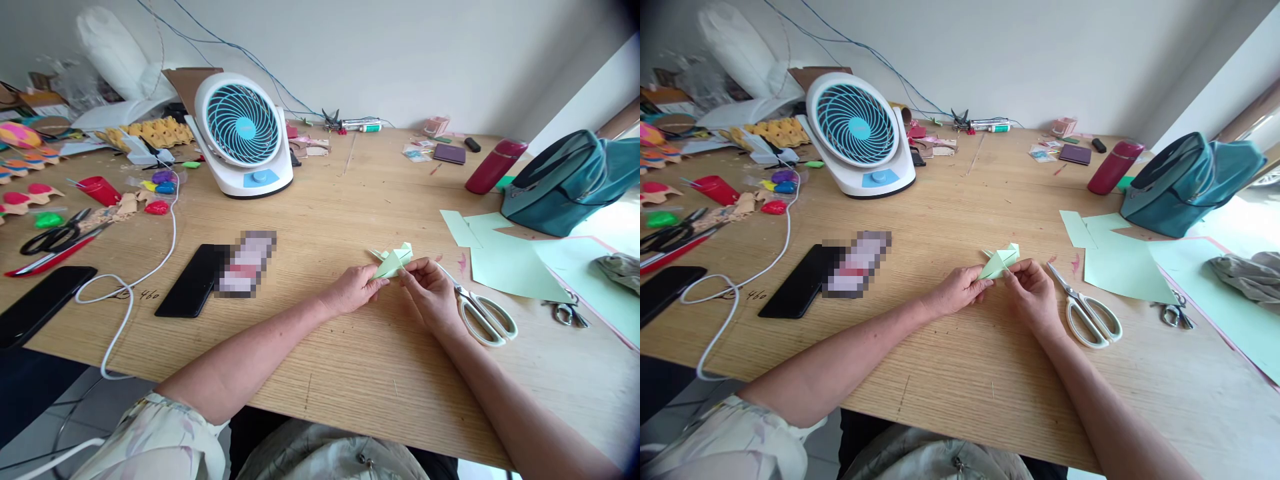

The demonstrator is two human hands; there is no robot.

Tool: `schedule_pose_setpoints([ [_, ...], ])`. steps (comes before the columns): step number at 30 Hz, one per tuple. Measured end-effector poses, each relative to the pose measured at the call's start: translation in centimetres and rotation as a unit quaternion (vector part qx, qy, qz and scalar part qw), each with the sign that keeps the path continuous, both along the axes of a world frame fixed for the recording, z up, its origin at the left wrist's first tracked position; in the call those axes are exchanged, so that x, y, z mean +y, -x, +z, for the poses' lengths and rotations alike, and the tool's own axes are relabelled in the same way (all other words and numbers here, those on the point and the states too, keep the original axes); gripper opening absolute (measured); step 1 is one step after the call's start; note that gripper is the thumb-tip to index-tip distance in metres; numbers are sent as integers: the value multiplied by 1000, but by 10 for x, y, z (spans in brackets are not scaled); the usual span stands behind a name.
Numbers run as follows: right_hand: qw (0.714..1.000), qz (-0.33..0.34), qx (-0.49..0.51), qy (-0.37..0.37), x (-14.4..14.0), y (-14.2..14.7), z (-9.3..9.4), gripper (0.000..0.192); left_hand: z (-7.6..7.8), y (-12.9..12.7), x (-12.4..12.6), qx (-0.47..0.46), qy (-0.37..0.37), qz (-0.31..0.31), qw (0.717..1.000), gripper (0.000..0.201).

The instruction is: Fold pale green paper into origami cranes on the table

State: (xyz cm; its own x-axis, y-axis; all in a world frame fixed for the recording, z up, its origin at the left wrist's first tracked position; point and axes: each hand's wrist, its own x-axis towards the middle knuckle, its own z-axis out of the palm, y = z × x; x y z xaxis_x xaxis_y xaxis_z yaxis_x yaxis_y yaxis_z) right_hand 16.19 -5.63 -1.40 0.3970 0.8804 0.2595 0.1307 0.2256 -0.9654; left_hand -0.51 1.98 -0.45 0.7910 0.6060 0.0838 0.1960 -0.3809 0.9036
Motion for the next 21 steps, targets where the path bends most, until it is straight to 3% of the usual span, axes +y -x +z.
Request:
schedule_pose_setpoints([
  [11,1000,-4,12,-13,1,1,0,40,-3,-1,-1,-4,55,8,998,27],
  [21,996,78,-11,38,-2,5,7,32,-6,-2,-1,-53,144,-26,988,36],
])
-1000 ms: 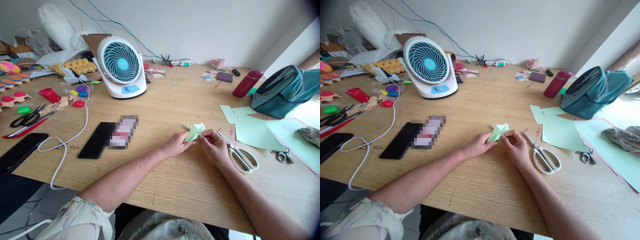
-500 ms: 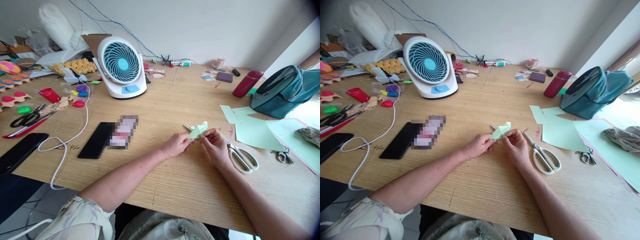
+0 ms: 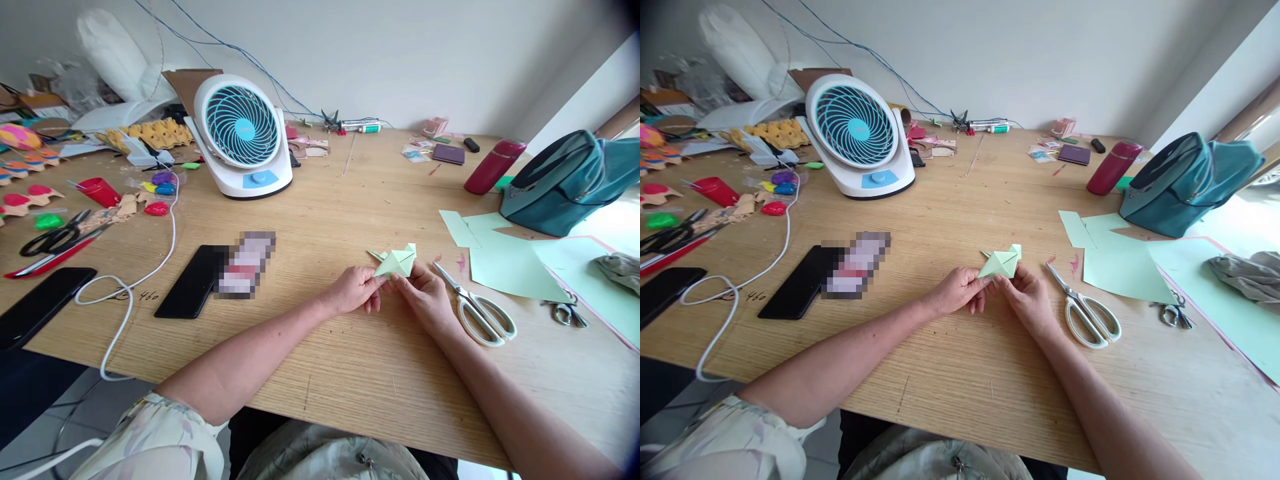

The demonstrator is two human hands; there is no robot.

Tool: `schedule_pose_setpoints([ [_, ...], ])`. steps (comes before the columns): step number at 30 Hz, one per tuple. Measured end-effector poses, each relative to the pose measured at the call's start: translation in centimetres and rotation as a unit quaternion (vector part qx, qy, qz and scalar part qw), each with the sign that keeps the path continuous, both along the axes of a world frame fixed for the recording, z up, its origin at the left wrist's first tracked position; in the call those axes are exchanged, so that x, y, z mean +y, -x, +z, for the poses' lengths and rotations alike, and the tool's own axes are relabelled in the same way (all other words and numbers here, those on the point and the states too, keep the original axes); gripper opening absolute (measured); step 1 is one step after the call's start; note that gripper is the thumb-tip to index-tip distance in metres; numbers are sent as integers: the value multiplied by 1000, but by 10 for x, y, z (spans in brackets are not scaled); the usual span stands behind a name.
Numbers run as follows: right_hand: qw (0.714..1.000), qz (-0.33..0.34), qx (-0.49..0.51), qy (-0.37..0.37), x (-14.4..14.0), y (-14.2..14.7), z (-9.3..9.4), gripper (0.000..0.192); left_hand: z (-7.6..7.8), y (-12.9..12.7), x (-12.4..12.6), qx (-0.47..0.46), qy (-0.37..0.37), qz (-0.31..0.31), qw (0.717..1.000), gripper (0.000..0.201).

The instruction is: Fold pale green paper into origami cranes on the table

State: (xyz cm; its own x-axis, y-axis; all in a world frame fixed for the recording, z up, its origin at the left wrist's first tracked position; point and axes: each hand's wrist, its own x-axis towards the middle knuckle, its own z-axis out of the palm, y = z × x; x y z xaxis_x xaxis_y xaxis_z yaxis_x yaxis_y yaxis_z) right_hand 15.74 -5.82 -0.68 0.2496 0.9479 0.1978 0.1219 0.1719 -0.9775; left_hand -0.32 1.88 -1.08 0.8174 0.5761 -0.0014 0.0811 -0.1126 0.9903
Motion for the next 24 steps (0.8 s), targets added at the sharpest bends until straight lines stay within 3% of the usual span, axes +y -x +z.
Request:
schedule_pose_setpoints([
  [8,999,-10,-15,34,-2,-2,-1,38,6,1,-1,31,-7,-10,999,37],
  [14,998,-39,-14,42,0,-10,-9,38,10,4,3,-13,13,24,1000,56],
  [16,998,-41,-16,47,1,-12,-11,39,9,4,5,-14,-16,47,999,54],
  [21,997,-47,-16,51,1,-13,-12,39,9,3,6,15,-170,79,982,29],
  [24,997,-53,-20,50,1,-13,-10,39,7,2,6,24,-189,92,977,23],
])
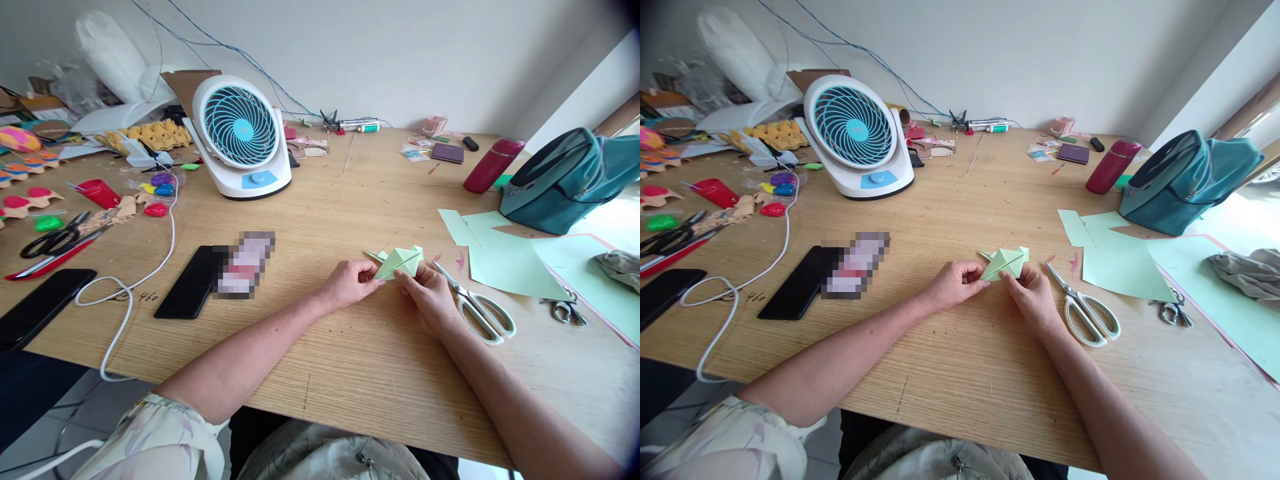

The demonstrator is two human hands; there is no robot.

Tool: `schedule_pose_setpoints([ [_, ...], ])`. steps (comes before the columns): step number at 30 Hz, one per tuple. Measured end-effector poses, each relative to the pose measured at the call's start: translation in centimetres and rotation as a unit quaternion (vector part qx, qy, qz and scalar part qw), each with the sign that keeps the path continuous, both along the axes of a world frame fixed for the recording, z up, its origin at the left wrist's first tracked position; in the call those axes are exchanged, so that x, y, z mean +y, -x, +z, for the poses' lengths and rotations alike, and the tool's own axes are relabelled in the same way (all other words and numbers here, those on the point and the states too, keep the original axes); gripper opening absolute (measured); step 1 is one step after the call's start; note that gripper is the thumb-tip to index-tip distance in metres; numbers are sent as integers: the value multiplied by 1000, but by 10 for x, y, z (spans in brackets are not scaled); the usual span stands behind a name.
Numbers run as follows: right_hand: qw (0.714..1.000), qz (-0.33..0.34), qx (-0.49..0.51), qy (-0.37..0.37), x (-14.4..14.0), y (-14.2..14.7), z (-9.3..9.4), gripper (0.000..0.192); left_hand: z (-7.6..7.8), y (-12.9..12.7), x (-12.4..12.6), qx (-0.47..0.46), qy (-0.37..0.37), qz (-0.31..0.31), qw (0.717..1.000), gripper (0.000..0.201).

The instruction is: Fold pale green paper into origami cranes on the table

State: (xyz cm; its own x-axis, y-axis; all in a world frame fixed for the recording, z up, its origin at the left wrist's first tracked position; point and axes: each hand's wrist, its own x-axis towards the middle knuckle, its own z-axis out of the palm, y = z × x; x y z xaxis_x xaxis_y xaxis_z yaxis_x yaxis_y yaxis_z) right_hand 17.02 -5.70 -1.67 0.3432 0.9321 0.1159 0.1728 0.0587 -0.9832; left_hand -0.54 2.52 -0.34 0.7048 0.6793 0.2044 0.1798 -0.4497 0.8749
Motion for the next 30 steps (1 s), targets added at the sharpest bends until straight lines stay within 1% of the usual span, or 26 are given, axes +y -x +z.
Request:
schedule_pose_setpoints([
  [4,1000,-6,-13,0,0,-1,1,37,-4,-1,2,0,-17,12,1000,29],
  [9,1000,-9,-23,0,0,-1,2,39,-8,-2,3,9,-12,15,1000,21],
  [11,1000,-7,-23,-1,0,-1,2,39,-9,-2,3,15,3,14,1000,19],
  [13,1000,-2,-21,0,1,0,2,39,-9,-3,2,13,33,15,999,19],
  [15,1000,5,-19,5,1,1,1,39,-9,-4,1,2,66,14,998,20],
  [17,1000,14,-18,13,1,2,0,39,-9,-4,-1,-8,80,11,997,23],
  [22,999,28,-17,25,0,5,2,40,-9,-5,-3,-23,52,4,998,28],
  [30,998,41,-26,32,-2,0,0,42,-10,-6,-2,-8,49,24,998,21],
])
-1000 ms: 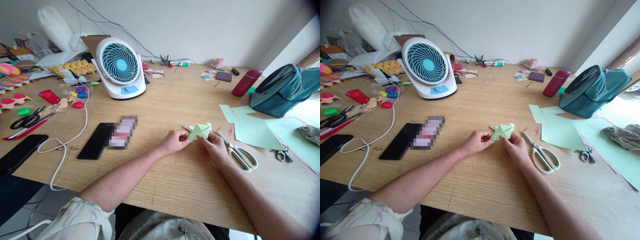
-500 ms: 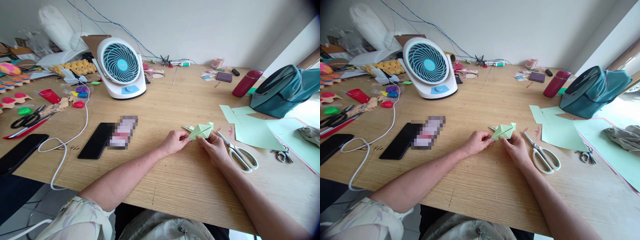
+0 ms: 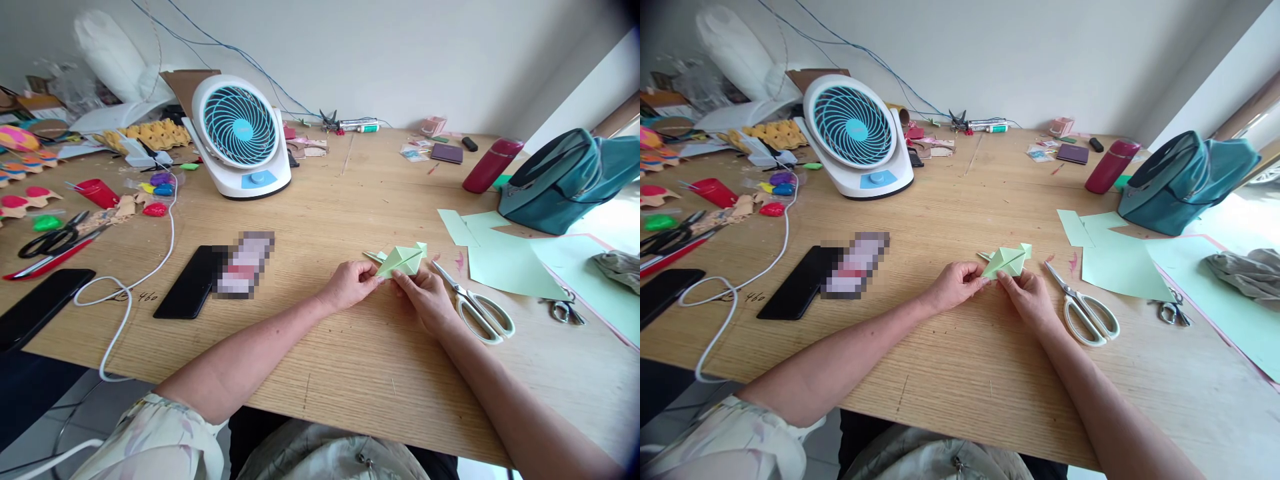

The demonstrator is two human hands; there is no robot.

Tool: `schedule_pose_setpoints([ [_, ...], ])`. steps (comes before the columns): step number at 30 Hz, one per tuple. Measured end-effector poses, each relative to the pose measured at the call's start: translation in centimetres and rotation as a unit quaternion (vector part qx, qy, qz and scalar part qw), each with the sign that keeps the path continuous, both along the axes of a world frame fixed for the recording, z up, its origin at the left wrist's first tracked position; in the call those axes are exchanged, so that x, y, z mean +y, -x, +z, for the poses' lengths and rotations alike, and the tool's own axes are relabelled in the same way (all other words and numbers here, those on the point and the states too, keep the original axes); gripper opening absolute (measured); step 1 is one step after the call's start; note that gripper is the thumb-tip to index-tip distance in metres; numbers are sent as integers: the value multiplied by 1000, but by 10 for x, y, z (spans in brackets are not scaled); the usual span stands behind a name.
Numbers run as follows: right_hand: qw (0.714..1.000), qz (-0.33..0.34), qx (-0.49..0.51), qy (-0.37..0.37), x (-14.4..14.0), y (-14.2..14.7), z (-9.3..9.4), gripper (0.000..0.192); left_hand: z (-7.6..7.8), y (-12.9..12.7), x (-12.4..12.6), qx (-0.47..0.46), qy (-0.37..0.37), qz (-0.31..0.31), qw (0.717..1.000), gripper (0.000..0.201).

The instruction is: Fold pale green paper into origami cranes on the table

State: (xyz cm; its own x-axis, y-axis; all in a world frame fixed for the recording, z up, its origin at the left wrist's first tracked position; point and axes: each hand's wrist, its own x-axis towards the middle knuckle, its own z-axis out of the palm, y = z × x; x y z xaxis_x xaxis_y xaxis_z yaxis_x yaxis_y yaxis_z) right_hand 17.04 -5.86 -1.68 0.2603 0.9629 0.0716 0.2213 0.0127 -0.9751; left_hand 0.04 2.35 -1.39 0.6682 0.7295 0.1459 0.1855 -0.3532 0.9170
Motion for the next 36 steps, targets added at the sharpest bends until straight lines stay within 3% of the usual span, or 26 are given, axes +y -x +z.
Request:
schedule_pose_setpoints([
  [11,1000,6,2,-15,-1,-1,-4,34,4,1,-3,-4,-11,21,1000,25],
  [20,997,-35,56,-50,3,-1,2,36,1,0,-1,-27,67,13,997,28],
  [36,996,39,80,-26,0,-2,2,35,-5,0,5,-59,97,-25,993,30],
])
